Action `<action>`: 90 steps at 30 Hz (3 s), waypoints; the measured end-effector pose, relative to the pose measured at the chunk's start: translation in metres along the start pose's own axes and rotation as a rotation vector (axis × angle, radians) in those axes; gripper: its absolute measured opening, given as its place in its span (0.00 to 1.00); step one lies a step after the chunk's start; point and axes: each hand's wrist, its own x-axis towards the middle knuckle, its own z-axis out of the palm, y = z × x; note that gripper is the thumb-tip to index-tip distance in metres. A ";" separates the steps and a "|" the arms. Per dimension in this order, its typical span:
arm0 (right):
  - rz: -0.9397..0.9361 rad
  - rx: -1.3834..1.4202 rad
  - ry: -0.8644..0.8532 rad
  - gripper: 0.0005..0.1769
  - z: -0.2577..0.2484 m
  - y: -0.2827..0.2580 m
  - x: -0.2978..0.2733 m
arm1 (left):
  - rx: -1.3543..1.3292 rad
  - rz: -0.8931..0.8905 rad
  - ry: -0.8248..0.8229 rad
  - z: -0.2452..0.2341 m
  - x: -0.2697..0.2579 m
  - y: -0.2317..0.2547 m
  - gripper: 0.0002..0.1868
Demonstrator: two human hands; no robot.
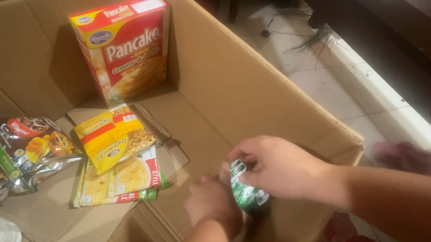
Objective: The person unpacks a cardboard box filled with groceries and places the items onto a table. The person removes items one by one, including seaweed snacks, bread, vegetables, fruits, and packaged food items, and arranges them on the table.
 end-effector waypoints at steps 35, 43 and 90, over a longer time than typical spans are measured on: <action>0.040 0.171 0.974 0.67 -0.109 -0.071 -0.228 | -1.582 0.578 -0.361 -0.136 -0.179 0.130 0.49; 0.077 0.482 1.346 0.55 -0.136 -0.033 -0.301 | -1.454 0.773 -0.613 -0.118 -0.234 0.220 0.44; 0.321 1.555 1.596 0.18 -0.207 0.184 -0.490 | -0.769 1.386 0.071 0.009 -0.316 0.476 0.38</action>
